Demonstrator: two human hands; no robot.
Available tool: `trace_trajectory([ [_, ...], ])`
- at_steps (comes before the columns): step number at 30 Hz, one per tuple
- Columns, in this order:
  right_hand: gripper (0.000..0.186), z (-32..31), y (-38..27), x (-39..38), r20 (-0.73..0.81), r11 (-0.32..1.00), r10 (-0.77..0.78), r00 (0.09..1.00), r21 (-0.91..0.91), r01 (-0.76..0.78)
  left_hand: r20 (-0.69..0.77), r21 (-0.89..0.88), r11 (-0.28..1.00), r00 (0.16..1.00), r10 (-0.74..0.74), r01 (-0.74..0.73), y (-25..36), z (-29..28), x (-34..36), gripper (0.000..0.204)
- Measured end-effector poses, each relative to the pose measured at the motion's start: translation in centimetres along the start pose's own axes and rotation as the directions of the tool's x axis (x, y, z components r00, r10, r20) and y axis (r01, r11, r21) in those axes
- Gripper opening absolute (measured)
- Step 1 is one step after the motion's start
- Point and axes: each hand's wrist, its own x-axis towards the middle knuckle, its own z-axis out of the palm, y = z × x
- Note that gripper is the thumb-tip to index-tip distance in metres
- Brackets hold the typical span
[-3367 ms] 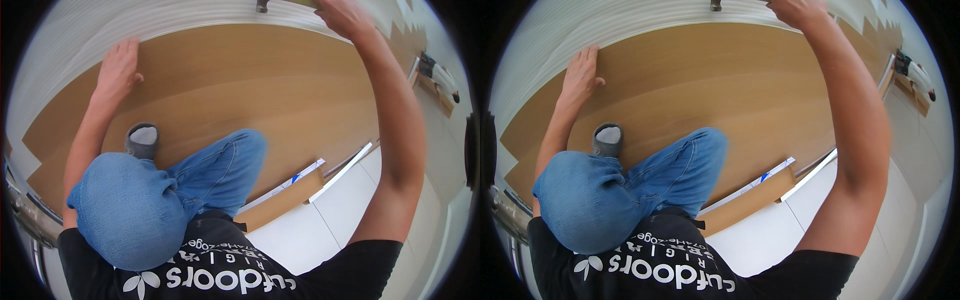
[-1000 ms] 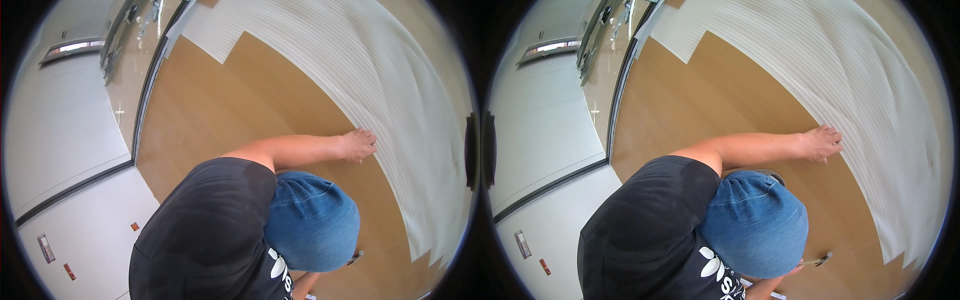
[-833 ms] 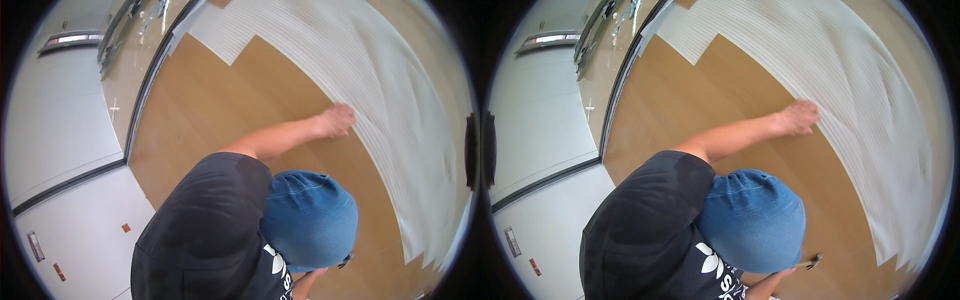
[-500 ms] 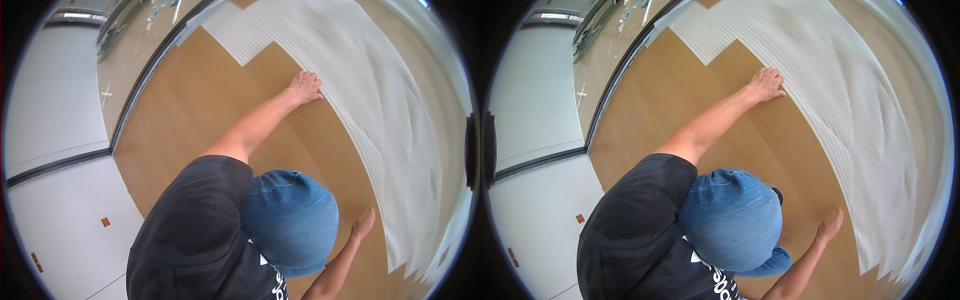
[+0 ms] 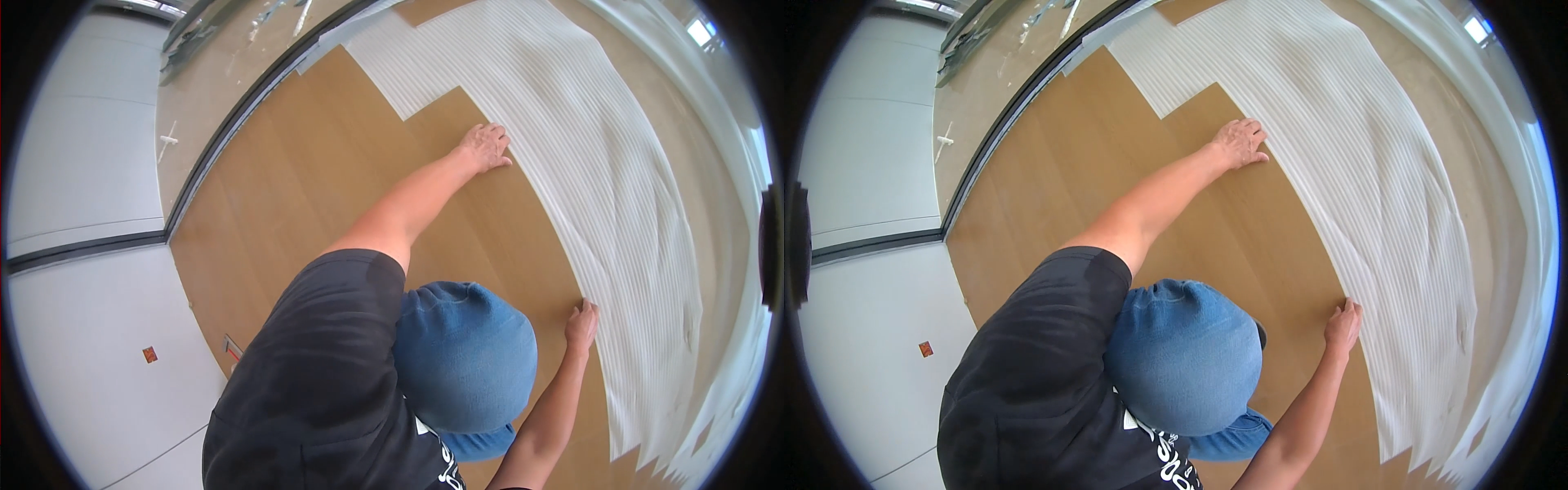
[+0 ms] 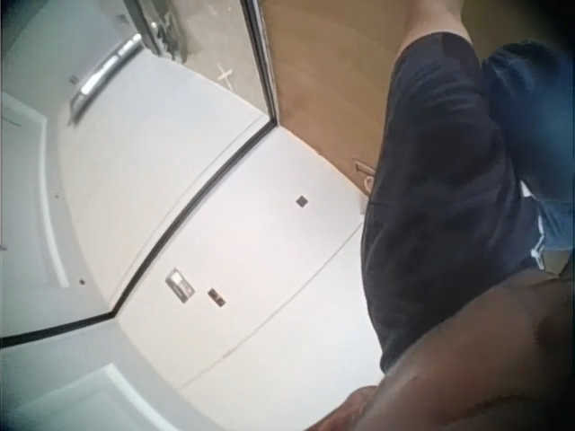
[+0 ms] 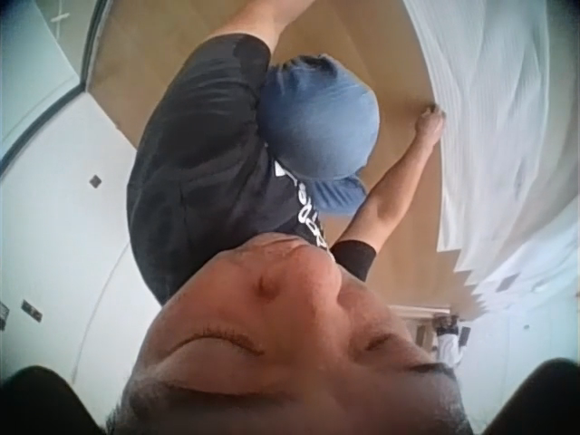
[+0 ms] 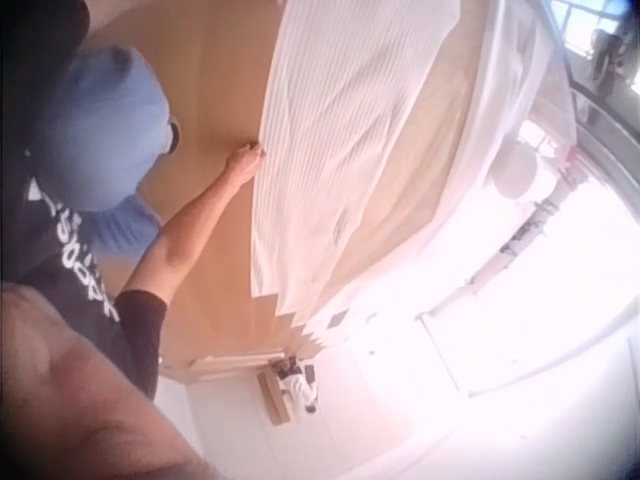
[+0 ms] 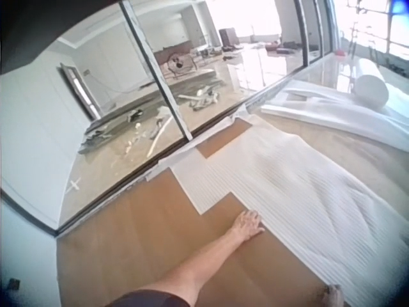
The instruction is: The person installs laminate flooring by placing planks on the underlayment, aligning them with the previously installed row, and using a hammer to tap them into place.
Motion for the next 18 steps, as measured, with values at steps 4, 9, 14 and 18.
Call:
trace_trajectory([
  [4, 0.037, -0.4, 0.3, -0.2, -0.01, 0.999, 0.013, 1.0, -0.033, -0.013, 0.045, 0.015, 0.999, 0.998, 0.033, -0.033, 0.6, -1.1, 0.0, 0.06],
  [9, 0.04, -1.2, -0.3, -0.1, 0.038, 0.999, 0.053, 0.998, -0.008, -0.053, 0.129, 0.07, 0.997, 0.992, 0.008, -0.017, 1.4, -2.7, 0.0, 0.057],
  [14, 0.041, -1.1, -0.3, -0.5, 0.025, 0.998, 0.06, 0.998, -0.001, -0.06, 0.139, 0.039, 0.998, 0.99, 0.037, -0.042, 1.2, -3.4, -0.3, 0.055],
  [18, 0.043, 0.0, 1.0, -0.7, 0.017, 0.999, -0.042, 0.999, -0.031, 0.043, 0.2, 0.001, 0.999, 0.979, 0.045, -0.046, 2.6, -2.7, 0.1, 0.058],
])
